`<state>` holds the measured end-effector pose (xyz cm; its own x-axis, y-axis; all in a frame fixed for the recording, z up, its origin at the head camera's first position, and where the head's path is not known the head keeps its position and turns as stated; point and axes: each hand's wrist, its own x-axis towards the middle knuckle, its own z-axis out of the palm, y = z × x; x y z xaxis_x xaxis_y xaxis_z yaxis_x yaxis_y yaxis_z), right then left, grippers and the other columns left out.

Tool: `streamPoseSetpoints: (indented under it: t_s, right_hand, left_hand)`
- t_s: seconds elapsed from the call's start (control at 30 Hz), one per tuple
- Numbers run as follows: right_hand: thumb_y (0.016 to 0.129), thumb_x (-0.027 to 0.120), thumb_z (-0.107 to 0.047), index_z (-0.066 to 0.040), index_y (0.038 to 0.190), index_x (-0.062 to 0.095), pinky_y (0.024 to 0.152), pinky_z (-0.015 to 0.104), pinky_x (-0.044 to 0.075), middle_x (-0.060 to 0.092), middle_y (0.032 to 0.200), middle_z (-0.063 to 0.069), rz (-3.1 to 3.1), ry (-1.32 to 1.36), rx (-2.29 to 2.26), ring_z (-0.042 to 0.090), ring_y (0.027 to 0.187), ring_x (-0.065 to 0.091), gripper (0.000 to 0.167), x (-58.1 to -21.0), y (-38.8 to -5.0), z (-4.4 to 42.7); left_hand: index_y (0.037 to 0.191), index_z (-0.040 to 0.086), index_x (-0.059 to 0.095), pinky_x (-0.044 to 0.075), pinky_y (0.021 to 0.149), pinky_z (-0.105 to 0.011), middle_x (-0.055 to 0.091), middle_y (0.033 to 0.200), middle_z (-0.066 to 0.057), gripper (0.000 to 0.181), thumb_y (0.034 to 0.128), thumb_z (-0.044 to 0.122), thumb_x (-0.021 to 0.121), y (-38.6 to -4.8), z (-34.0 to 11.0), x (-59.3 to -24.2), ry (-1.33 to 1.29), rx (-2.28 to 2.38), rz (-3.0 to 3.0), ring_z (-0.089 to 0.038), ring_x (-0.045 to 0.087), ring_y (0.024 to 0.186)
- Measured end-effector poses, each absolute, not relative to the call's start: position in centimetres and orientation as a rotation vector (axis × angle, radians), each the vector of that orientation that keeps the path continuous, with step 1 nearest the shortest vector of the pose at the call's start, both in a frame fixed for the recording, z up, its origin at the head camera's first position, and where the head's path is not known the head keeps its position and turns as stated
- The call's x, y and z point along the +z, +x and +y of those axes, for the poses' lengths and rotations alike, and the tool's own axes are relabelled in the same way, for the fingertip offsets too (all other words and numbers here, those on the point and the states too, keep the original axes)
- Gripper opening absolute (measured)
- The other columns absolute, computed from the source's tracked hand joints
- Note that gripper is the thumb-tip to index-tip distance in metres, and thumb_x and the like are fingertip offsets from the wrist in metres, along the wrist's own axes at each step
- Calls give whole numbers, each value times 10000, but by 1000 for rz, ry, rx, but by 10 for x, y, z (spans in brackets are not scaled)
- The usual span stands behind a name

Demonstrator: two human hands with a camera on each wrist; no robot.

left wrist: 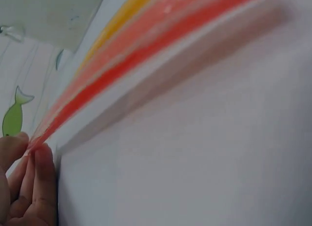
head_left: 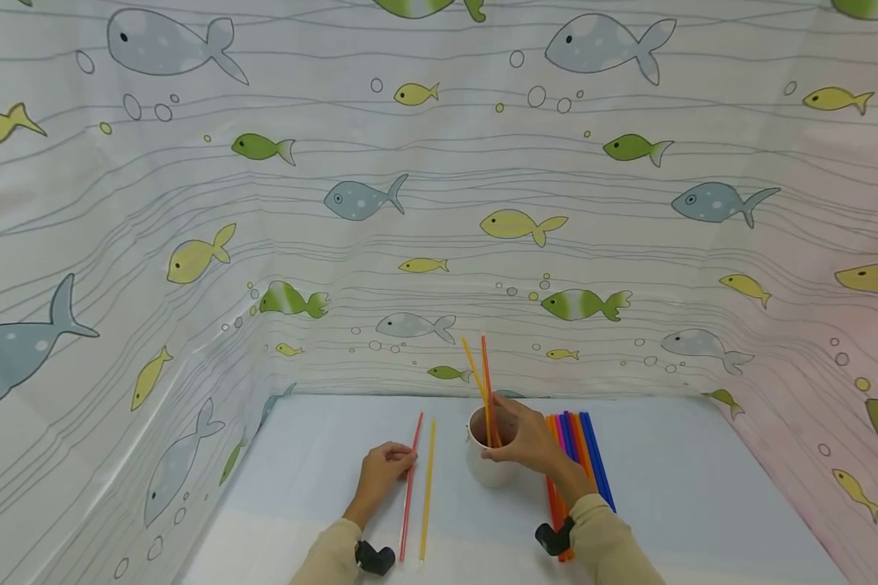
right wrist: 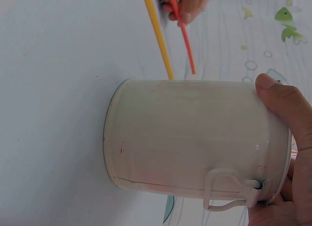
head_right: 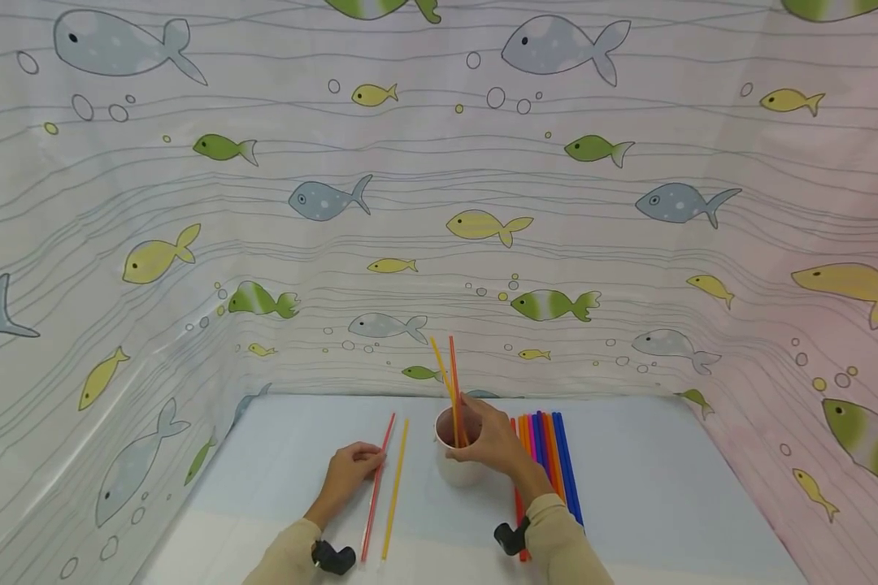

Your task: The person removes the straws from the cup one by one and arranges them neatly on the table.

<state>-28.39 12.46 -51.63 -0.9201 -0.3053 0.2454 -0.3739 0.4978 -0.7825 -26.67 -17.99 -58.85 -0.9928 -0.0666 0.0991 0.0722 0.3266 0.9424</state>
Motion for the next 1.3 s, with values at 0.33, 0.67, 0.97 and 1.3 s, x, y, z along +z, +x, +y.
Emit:
streamPoseSetpoints:
  t_s: [0.33,0.67,0.97,1.3]
  right_hand:
    - [637,926,-326,-237,1508,384,969,597,454,519,1406,-12,-2638,596,1418,325,1300,461,1029,-516,-285,123]
    - [631,929,-335,-247,1506,386,987,583,446,518,1403,-27,-2648,593,1421,304,1295,471,1033,-516,-285,123]
    - [628,928,-350,-239,1508,384,987,586,445,518,1402,-34,-2649,589,1415,303,1295,470,1040,-515,-285,123]
    - [576,903,-530,-234,1506,389,991,576,447,524,1392,-37,-2657,580,1446,297,1288,477,1103,-515,-282,124]
  left_hand:
    - [913,-15,690,562,543,-242,699,749,-57,217,840,168,781,-267,-174,-588,-30,-1653,-2489,-140,660,590]
    - [906,-23,683,571,554,-250,694,737,-49,239,808,156,807,-267,-174,-586,-1,-1664,-2517,-146,664,597]
    - [911,-20,688,568,551,-243,695,740,-52,219,823,151,794,-271,-172,-580,-24,-1649,-2490,-151,661,602]
    - [981,-95,675,589,697,-482,701,880,-228,174,882,42,713,-288,-144,-528,-225,-1806,-2318,-403,692,802]
